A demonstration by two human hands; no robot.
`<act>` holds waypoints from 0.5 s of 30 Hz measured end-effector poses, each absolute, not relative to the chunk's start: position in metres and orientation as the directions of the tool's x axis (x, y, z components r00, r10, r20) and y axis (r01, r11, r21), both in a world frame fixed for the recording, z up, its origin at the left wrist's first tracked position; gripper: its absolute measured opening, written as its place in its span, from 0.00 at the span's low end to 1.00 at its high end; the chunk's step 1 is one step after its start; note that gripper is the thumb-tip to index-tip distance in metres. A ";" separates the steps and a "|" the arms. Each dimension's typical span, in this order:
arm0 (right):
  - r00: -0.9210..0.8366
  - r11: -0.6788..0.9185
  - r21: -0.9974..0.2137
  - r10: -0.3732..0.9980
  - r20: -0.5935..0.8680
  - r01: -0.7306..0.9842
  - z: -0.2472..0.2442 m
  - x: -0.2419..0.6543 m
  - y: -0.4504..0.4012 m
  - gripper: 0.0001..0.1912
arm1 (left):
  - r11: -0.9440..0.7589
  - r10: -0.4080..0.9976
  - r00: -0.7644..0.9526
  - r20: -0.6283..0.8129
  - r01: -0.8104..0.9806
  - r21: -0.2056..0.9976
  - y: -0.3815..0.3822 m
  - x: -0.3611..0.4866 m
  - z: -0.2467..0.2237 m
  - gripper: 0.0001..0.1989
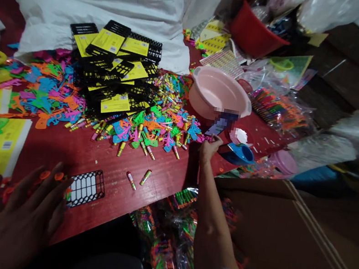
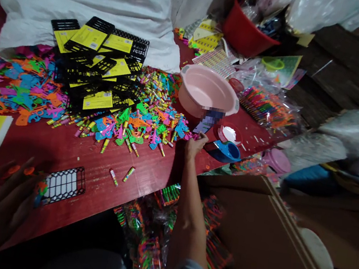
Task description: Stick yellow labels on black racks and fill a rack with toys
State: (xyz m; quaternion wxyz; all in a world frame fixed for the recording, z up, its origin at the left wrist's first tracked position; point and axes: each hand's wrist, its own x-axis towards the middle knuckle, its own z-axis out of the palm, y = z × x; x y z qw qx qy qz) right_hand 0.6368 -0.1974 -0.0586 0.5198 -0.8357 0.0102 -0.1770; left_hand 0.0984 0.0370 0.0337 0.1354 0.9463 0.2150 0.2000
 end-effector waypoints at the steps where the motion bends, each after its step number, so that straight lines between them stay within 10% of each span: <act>1: 0.937 -0.458 -0.873 -0.199 0.286 0.168 -0.058 0.637 -0.197 0.25 | -0.860 0.483 0.815 0.318 0.375 0.345 0.037 0.099 0.034 0.43; 15: 0.925 -0.440 -0.868 -0.180 0.336 0.229 -0.048 0.614 -0.189 0.23 | -0.859 0.492 0.829 0.265 0.415 0.299 0.037 0.099 0.040 0.38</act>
